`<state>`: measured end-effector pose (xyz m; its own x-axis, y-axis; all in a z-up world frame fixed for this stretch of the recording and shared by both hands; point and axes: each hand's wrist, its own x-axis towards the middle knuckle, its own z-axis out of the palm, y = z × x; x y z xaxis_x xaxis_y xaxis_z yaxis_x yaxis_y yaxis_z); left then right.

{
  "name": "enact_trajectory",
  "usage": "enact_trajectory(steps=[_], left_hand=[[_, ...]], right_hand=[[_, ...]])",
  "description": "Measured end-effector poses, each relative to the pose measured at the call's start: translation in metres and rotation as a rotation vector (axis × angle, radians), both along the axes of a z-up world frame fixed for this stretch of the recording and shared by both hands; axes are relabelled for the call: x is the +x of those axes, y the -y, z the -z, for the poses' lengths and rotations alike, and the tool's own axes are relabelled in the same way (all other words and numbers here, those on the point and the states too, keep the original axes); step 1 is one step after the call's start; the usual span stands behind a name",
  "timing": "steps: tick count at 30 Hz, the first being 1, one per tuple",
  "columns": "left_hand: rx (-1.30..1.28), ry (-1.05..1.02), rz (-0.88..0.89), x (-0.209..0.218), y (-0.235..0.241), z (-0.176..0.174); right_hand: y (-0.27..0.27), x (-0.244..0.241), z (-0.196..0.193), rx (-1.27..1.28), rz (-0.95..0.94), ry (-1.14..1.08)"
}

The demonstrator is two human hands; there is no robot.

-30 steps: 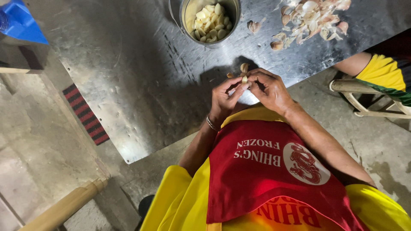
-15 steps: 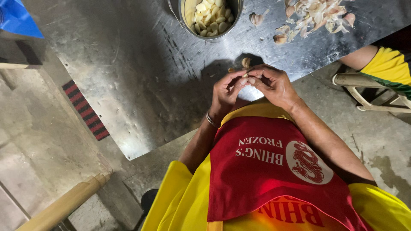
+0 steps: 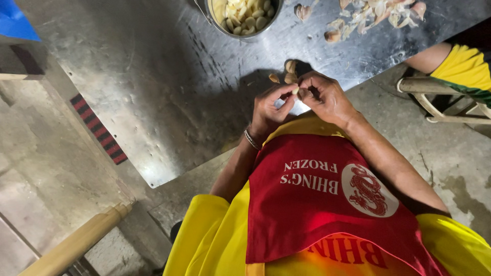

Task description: The person peels garlic cloves by hand, removing the skin and placing the peeled cloves into a metal container on a stainless steel table.

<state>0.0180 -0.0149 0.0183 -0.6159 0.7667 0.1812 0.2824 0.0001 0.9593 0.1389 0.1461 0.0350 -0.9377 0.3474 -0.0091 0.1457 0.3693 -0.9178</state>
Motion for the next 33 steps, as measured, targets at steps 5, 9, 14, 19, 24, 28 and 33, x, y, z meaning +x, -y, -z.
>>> enact_trajectory(steps=[5,9,14,19,24,28,33], left_hand=[[0.023,0.407,0.105,0.003,0.002,0.014],[-0.018,0.592,0.224,-0.006,0.007,0.017],[0.055,0.547,0.168,0.004,0.003,0.030],[-0.006,0.594,0.096,0.005,-0.003,0.040],[0.033,0.647,0.065,-0.003,0.002,0.016],[0.069,0.641,-0.049,-0.005,0.008,0.004],[0.096,0.152,-0.169,-0.039,0.015,-0.031]], right_hand=[[0.000,0.004,0.019,-0.163,0.031,0.078],[-0.003,0.008,0.025,-0.225,0.026,0.060],[-0.007,0.006,0.012,-0.010,-0.036,0.029],[-0.006,0.008,0.009,-0.012,-0.062,0.029],[-0.015,0.009,0.025,-0.116,0.054,0.095],[-0.030,0.014,0.020,-0.058,0.220,-0.221],[-0.048,0.009,0.006,0.416,0.306,0.010]])
